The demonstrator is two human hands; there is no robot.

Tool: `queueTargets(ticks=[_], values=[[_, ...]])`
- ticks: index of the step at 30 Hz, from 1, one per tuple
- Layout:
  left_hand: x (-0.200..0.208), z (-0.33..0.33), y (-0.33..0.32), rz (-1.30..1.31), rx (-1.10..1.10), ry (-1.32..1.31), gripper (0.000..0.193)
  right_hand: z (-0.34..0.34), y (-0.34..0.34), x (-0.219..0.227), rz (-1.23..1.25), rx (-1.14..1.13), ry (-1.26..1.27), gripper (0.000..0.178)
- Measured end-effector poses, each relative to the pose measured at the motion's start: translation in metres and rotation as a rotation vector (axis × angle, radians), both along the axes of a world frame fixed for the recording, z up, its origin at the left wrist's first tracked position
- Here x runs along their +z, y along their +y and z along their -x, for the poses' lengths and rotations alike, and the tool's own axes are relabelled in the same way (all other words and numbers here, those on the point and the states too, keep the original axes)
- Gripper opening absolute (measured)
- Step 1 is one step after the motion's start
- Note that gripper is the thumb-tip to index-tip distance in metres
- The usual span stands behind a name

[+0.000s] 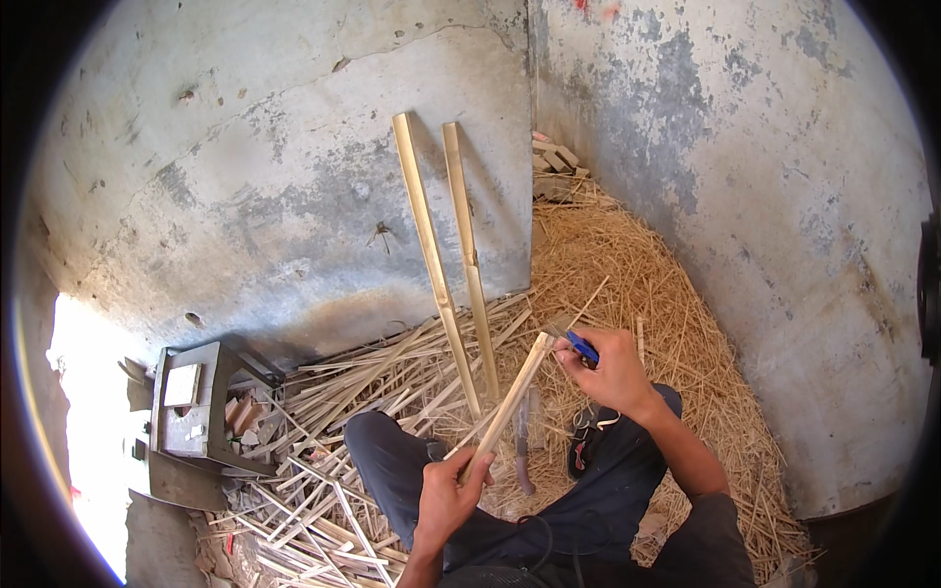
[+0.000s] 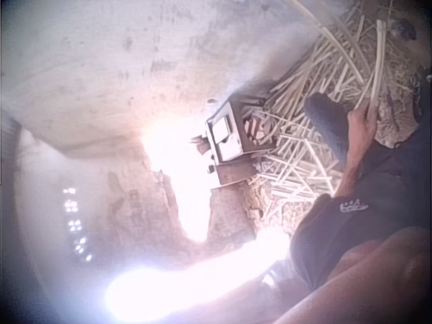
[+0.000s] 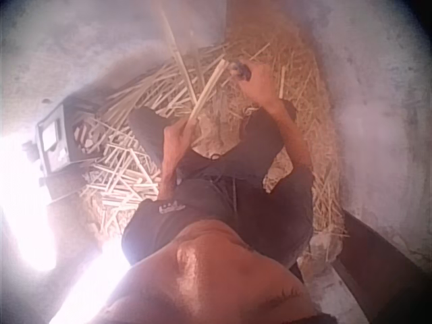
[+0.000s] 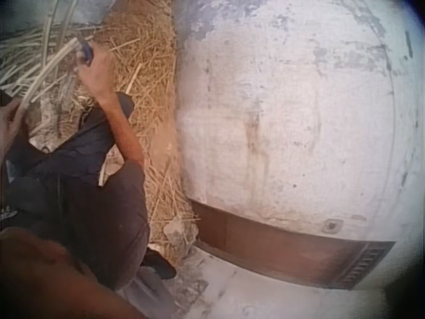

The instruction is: The person sits on a straw-covered floor and uses a knife to shave thin strips from a long bamboo pole. They hold the pole with one hand and scrape the blade along its length to remove the outer layer, creating wood shavings.

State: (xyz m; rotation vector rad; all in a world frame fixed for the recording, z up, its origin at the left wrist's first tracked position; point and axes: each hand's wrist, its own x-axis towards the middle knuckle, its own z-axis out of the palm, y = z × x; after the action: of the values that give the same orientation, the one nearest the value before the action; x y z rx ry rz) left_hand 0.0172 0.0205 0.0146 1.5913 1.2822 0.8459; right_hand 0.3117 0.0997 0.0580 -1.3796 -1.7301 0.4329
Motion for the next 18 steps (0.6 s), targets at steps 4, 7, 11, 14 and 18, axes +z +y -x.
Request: queueTargets(ticks=[4,7,11,14,18], values=[[-0.004,0.002,0.001,0.001,-0.015,-0.024,0.022,-0.008,0.006,0.003,0.051,0.068,-0.001,0.016],[-0.004,0.004,0.001,0.028,-0.028,-0.037,0.023,-0.014,0.010,-0.001,0.080,0.119,0.044,0.016],[-0.007,0.010,0.002,0.051,-0.003,-0.076,0.025,-0.027,0.014,0.011,0.216,0.135,-0.024,0.028],[-0.004,0.021,0.007,0.239,0.047,-0.215,0.026,-0.034,0.015,0.021,0.245,0.103,-0.025,0.033],[-0.002,0.025,0.009,0.256,0.003,-0.225,0.028,-0.039,0.015,0.025,0.221,0.077,0.082,0.028]])
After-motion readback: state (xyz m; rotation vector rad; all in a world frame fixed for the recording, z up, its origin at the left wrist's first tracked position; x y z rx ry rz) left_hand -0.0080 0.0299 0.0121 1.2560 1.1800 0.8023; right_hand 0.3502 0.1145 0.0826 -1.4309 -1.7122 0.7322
